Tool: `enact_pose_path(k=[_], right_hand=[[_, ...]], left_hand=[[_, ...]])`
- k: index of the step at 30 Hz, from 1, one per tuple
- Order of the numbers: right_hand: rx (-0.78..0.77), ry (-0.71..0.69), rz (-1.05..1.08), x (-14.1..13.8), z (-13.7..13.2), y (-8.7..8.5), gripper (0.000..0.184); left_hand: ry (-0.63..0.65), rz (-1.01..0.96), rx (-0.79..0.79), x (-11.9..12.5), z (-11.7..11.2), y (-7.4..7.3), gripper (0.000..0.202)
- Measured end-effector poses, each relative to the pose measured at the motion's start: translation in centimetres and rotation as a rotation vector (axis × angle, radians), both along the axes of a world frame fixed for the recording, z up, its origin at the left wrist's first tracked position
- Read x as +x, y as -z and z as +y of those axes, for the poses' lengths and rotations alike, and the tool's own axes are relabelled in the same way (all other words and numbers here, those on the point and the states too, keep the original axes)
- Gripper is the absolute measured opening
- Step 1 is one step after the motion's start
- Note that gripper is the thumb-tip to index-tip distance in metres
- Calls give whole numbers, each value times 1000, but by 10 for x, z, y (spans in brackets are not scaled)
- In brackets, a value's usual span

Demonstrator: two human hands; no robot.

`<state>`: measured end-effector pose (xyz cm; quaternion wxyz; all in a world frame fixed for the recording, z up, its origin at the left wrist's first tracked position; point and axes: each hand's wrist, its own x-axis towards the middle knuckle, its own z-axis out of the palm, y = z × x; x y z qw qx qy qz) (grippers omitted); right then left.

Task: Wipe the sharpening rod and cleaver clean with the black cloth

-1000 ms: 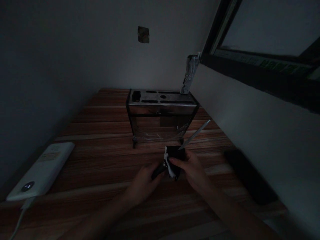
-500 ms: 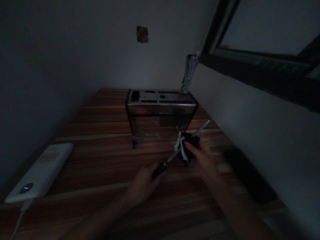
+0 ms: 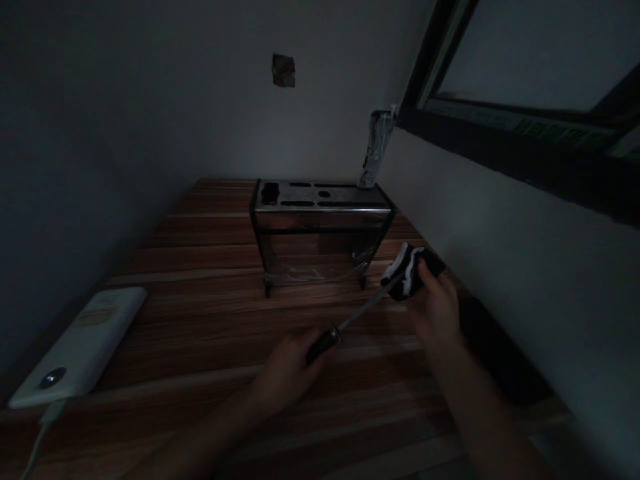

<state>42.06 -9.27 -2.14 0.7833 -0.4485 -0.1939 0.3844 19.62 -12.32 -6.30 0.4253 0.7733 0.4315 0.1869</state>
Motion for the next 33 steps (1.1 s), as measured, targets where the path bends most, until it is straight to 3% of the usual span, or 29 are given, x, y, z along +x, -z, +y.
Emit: enact_pose_path(k=[5,13,26,33], right_hand=[[60,9,-27,6,0,0,20],[10,58,-42,5,5,7,27],[-176,-300,-99,-39,-9,29,25],[-234,-473,-346,-55,-24,34,29]], left_hand=[[25,23,27,0,-1,-3,18],[8,15,10,-1,-1,1,20],[-64,-51,-41,0,1,0,23],[-81,-74,-45,0,2,1,20]])
